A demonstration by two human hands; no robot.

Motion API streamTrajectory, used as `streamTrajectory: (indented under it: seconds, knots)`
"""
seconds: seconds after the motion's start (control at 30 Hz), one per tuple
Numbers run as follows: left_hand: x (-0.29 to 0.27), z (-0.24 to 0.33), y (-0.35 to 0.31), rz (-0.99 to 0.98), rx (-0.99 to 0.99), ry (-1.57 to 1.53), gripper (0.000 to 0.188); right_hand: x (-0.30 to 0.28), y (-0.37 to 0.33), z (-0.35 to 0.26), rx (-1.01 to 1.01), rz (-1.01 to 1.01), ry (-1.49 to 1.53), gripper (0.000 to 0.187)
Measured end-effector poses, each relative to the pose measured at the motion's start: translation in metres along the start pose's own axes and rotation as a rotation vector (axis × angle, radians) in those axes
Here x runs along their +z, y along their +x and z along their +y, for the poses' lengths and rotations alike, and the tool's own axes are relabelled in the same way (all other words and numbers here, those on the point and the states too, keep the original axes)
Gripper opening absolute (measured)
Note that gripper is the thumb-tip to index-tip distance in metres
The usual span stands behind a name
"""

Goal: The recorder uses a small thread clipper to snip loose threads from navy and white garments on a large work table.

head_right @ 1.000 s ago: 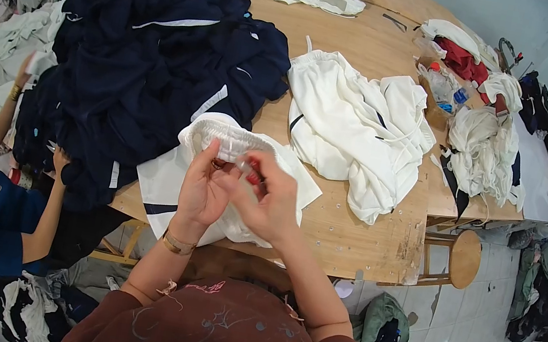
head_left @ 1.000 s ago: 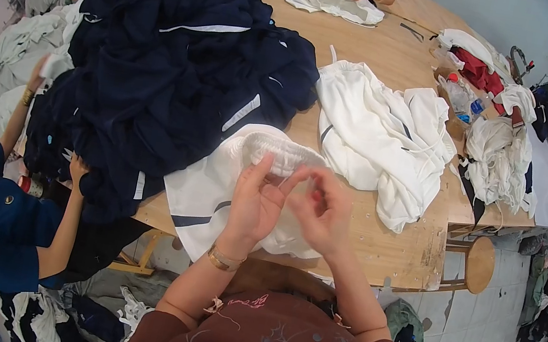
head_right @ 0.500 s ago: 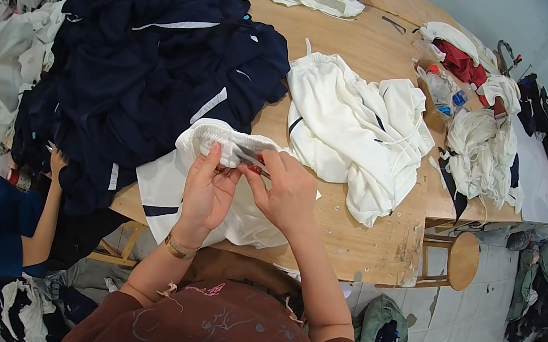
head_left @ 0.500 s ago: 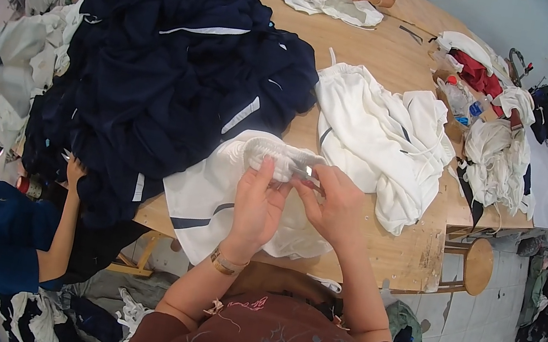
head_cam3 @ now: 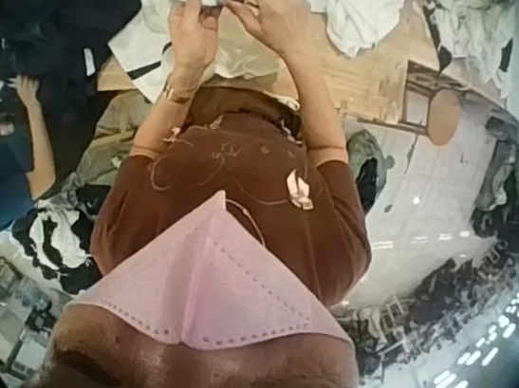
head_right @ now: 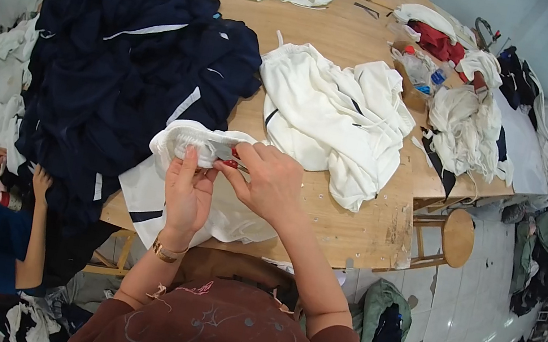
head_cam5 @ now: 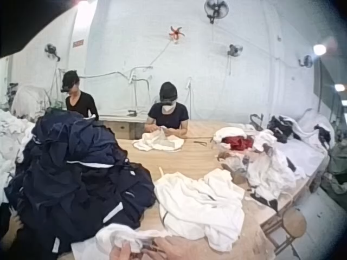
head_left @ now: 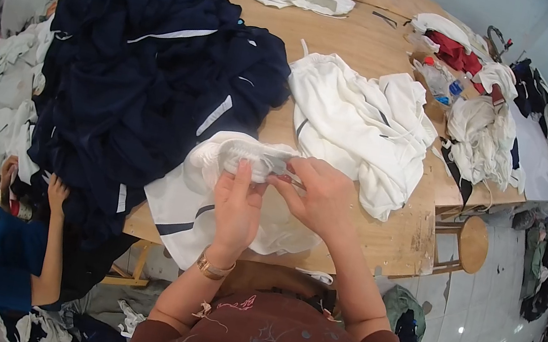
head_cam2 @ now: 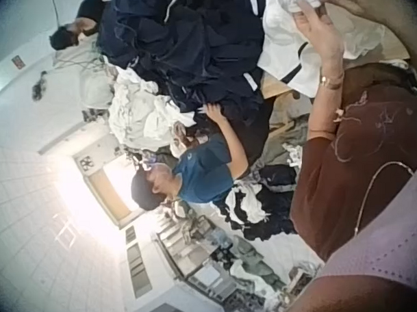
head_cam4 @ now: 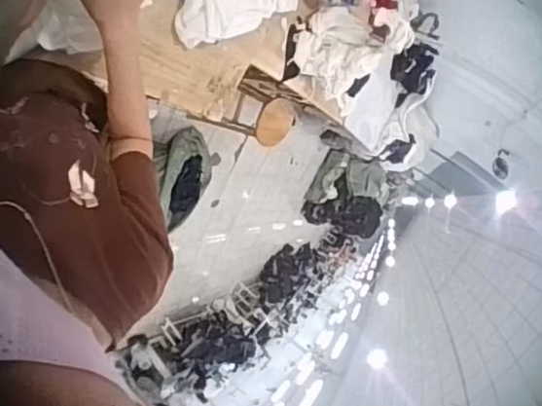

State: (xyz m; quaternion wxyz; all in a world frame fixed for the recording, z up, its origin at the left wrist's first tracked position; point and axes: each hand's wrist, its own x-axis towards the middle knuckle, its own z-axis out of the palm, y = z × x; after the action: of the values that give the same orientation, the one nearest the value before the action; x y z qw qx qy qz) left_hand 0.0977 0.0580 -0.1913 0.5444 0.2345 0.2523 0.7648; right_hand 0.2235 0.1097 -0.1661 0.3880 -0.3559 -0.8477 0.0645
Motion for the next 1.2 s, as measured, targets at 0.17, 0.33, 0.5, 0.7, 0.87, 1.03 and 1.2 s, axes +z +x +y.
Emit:
streamTrajectory:
  seconds: [0.17,0.33,0.5,0.7,0.87,1.03,1.2]
  knots:
    - [-0.002,-0.003,-0.001,0.030,0.023,0.022,0.022,-0.011,0.004,-0.001,-0.018,-0.036,-0.022,0.025]
    - [-0.001,-0.004,-0.001,-0.002,0.059,0.062,0.023,-0.010,0.006,0.000,0.002,-0.066,0.030,0.024]
    - [-0.003,-0.002,0.000,-0.012,0.060,0.058,0.023,-0.009,0.003,0.002,0.019,-0.067,0.073,0.023]
    - [-0.002,-0.003,0.003,0.004,0.037,0.024,0.024,-0.006,0.002,-0.004,0.326,-0.011,0.432,0.021]
    - [-0.001,-0.006,0.002,-0.011,0.039,-0.006,0.022,-0.003,0.011,-0.015,0.486,0.015,0.643,0.020]
    - [0.003,-0.010,-0.004,-0.059,0.062,0.092,0.025,0.021,0.016,-0.017,0.450,0.076,0.566,0.020]
    - [-0.002,-0.008,-0.001,-0.034,0.066,0.027,0.023,0.019,0.006,-0.018,0.398,0.064,0.684,0.016]
